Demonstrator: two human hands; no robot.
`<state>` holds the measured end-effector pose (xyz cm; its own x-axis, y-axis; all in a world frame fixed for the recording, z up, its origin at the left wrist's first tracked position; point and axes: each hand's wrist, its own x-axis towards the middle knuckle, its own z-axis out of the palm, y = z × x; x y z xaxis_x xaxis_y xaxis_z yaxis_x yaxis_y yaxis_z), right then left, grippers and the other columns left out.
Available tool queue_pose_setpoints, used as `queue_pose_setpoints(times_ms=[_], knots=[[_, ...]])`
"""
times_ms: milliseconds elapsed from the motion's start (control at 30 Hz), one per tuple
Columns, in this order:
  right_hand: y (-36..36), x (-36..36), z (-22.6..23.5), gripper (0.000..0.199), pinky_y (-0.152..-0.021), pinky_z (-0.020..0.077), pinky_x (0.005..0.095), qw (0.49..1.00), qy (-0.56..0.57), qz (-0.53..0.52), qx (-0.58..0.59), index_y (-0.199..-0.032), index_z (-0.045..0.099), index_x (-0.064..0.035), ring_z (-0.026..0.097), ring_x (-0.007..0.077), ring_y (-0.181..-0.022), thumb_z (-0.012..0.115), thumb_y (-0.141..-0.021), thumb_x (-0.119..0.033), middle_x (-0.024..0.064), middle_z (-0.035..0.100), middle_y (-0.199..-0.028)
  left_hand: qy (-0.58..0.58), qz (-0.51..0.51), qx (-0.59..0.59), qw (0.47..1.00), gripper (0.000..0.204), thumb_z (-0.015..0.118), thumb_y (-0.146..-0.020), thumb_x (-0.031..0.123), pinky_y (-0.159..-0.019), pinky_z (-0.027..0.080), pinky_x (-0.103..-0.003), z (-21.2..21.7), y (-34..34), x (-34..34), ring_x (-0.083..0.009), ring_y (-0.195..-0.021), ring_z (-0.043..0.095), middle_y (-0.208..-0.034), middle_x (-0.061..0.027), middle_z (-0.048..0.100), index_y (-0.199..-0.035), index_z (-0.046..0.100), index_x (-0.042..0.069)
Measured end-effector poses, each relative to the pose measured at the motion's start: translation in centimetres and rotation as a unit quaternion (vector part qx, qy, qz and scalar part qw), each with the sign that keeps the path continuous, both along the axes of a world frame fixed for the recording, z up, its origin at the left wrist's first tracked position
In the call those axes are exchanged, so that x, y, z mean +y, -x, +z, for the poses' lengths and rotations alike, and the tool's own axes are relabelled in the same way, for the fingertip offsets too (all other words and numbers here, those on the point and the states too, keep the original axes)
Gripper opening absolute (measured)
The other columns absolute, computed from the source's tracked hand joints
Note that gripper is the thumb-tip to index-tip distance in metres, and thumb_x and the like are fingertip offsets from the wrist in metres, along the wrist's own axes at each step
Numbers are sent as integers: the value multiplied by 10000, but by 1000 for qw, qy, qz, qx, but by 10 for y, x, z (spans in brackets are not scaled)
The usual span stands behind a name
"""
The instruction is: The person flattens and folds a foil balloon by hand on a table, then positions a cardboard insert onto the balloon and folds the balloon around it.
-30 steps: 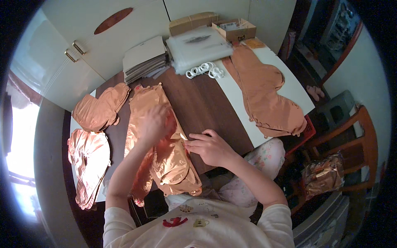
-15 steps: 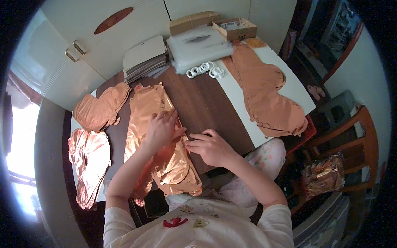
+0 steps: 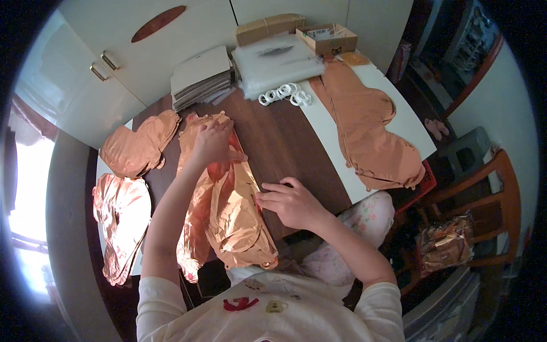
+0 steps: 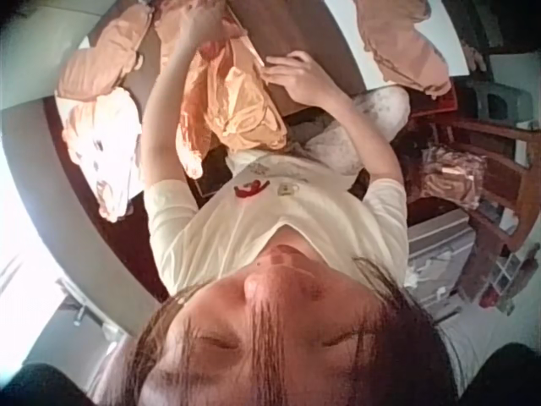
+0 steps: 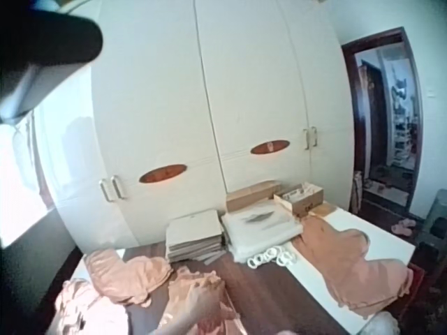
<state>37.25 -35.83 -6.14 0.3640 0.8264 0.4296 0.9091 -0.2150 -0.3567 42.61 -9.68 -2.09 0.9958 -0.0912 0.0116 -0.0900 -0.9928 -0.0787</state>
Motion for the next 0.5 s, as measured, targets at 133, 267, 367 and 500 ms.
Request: queue_pose_setpoints(times_ms=[133, 267, 367, 500], knots=[[-3, 2, 4, 231, -940, 374, 363, 1000, -1, 17, 4, -995, 699, -133, 562, 162, -1137, 518, -854, -106, -7, 664, -1106, -37, 13, 28, 999, 1165, 666, -466, 784, -978, 346, -418, 4, -5, 5, -265, -1246, 430, -1322, -111, 485, -1282, 459, -20], [-19, 5, 4, 295, -939, 374, 360, 999, 21, 42, 2, -1068, 669, -130, 546, 172, -1158, 508, -827, -74, 3, 632, -1171, -73, 35, 85, 993, 1323, 659, -446, 812, -1032, 300, -465, 3, -6, -7, -302, -1323, 345, -1421, -150, 380, -1386, 310, -50], [-38, 17, 9, 370, -951, 368, 353, 997, 50, 46, -41, -1152, 633, -141, 512, 172, -1202, 507, -813, -61, 1, 591, -1246, -64, 51, 111, 990, 1362, 660, -442, 819, -1049, 279, -480, 4, -6, -8, -322, -1348, 300, -1461, -167, 313, -1407, 260, -55], [-50, 24, 10, 348, -952, 373, 350, 989, 67, 79, -102, -1144, 642, -176, 490, 147, -1210, 506, -833, -98, -55, 580, -1254, -57, 53, 124, 989, 1363, 668, -444, 812, -1054, 275, -483, 4, -4, -8, -331, -1347, 296, -1471, -165, 295, -1409, 253, -57]])
